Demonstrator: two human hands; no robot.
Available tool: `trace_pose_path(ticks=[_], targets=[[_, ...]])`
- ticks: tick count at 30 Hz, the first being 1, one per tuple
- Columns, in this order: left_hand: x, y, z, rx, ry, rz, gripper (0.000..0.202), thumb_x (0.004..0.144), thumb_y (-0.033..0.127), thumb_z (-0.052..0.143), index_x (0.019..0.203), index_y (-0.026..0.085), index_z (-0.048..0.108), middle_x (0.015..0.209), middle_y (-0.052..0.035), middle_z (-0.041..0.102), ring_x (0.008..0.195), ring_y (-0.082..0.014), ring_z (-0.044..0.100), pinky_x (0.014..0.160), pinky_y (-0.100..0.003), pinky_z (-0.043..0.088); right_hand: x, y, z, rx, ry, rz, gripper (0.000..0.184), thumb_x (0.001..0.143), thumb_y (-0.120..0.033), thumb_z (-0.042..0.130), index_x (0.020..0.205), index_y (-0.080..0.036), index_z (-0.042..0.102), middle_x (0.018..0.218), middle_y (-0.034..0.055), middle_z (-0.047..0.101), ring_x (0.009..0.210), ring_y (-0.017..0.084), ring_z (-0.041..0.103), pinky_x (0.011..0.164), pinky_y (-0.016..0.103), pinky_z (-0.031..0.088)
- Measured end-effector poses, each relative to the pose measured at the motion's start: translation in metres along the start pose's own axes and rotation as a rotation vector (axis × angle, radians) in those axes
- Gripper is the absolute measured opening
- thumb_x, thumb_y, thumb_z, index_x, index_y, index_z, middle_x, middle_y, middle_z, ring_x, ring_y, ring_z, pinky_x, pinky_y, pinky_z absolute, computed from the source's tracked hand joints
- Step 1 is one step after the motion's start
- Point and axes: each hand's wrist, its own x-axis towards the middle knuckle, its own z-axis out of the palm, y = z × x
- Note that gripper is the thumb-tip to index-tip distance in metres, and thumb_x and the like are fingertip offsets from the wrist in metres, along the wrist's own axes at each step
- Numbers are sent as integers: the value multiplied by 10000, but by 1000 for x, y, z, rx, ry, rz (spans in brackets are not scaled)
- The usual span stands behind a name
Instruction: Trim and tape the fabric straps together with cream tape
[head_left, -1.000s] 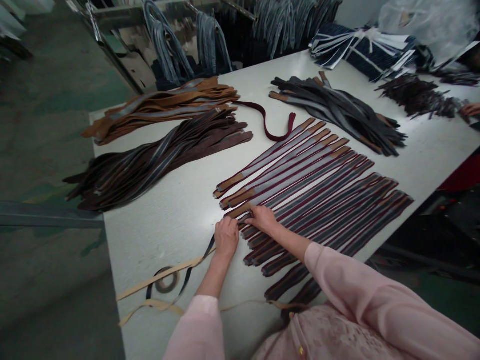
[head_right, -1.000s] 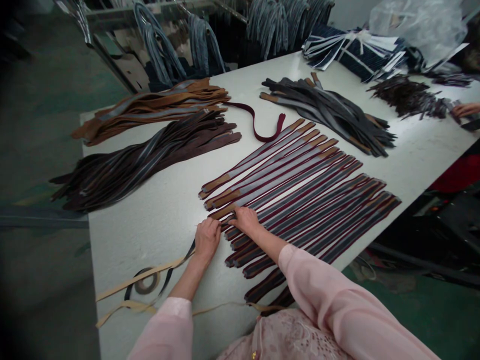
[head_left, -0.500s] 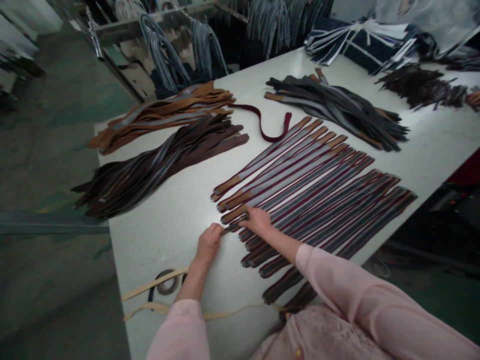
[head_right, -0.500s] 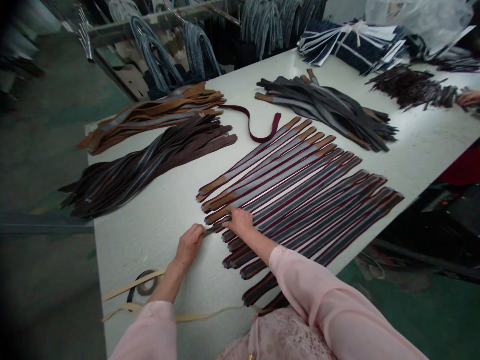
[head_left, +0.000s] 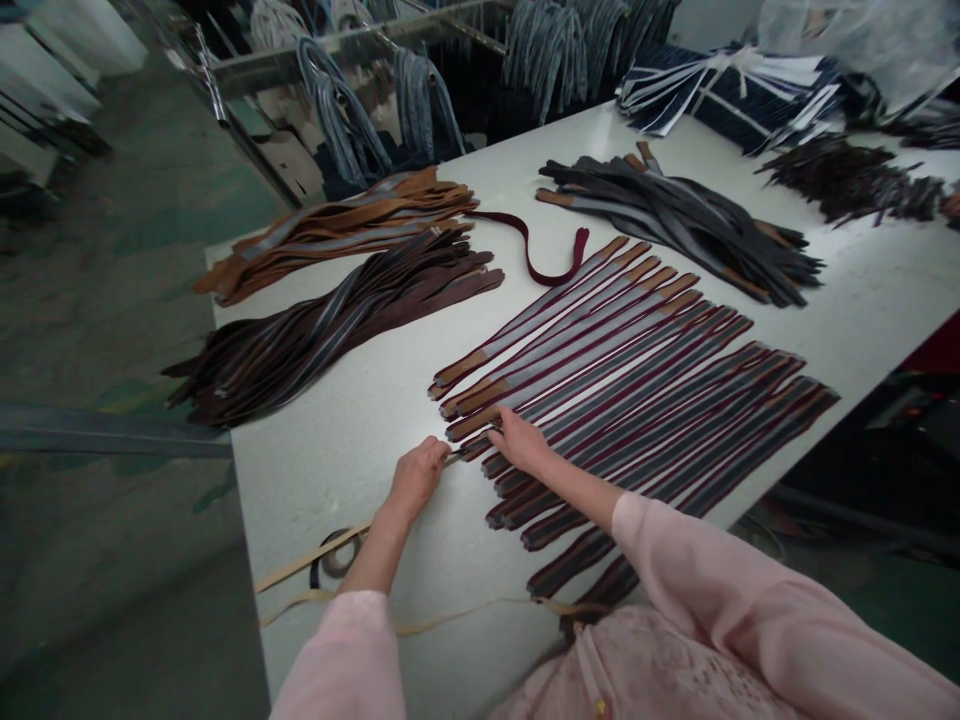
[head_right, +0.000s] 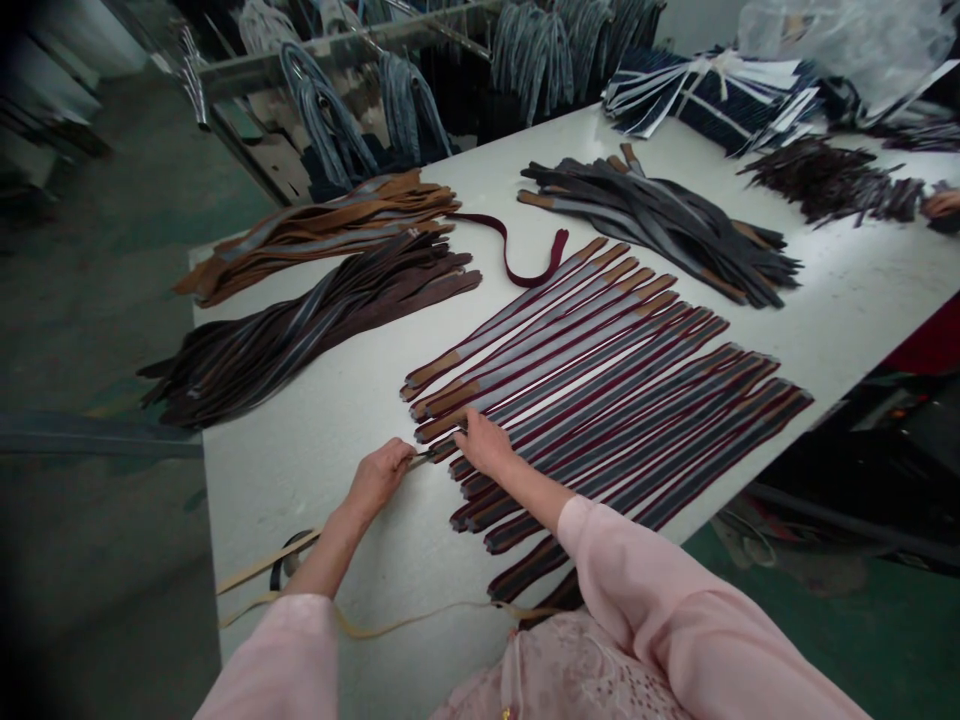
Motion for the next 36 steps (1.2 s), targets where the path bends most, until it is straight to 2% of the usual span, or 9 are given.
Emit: trace_pose_path(ticks=[2,6,19,24,27,29,32,34,36], targets=[[0,0,2,-33,12,-27,198,803,160,368,837,218,554,799,-17,550,745,-128,525,638,-225,381,-10,1,0,-21,19,-20,282,877,-349,332,1103,-194,399,1030,78,572,975,176,525,768,283,383],[2,-1,4,-135,24,-92,185,769,144,403,809,205,573,795,-23,579,747,-137,525,686,-248,399,-24,-3,7,-93,-43,-83,196,847,-285,411,1017,-202,463,1010,64,573,990,178,513,790,280,372],[4,4,-2,-151,17,-92,192,755,109,408,782,204,573,780,-22,574,741,-136,538,675,-241,391,-22,-26,22,-106,-90,-110,244,778,-224,476,1019,-185,477,1001,76,593,923,202,564,752,282,404],[3,4,0,-153,22,-34,197,753,103,413,779,209,576,764,-14,567,729,-127,536,669,-232,387,-13,-28,29,-115,-84,-127,228,810,-169,375,993,-172,511,960,90,620,867,219,585,712,300,416],[2,1,-4,-176,31,-63,189,760,123,409,773,207,578,759,-13,568,731,-129,534,673,-238,392,-13,-28,30,-114,-100,-123,271,811,-109,313,961,-170,530,915,90,636,828,216,595,694,303,410],[0,0,-8,-210,97,-125,173,777,165,408,781,202,578,765,-16,573,739,-135,532,678,-249,398,-15,-26,28,-83,-89,-133,243,812,-140,340,963,-178,526,935,82,631,853,209,586,703,296,403],[0,5,-9,-311,224,-198,154,792,234,419,803,196,567,770,-17,578,743,-141,534,685,-263,411,-15,-13,19,-7,-5,-145,259,799,-291,443,1036,-197,486,999,62,603,917,192,554,736,279,393],[4,17,-4,-397,248,-152,140,794,243,422,803,195,553,820,-23,585,782,-143,543,712,-270,423,-10,4,7,0,67,-97,306,791,-324,460,1072,-201,464,996,53,596,923,177,543,750,267,388],[11,34,7,-453,202,-36,121,786,204,419,787,198,540,936,-39,587,887,-151,543,773,-287,428,0,28,-10,-55,134,-1,262,818,-270,405,1058,-199,480,975,55,599,919,171,543,760,265,384]])
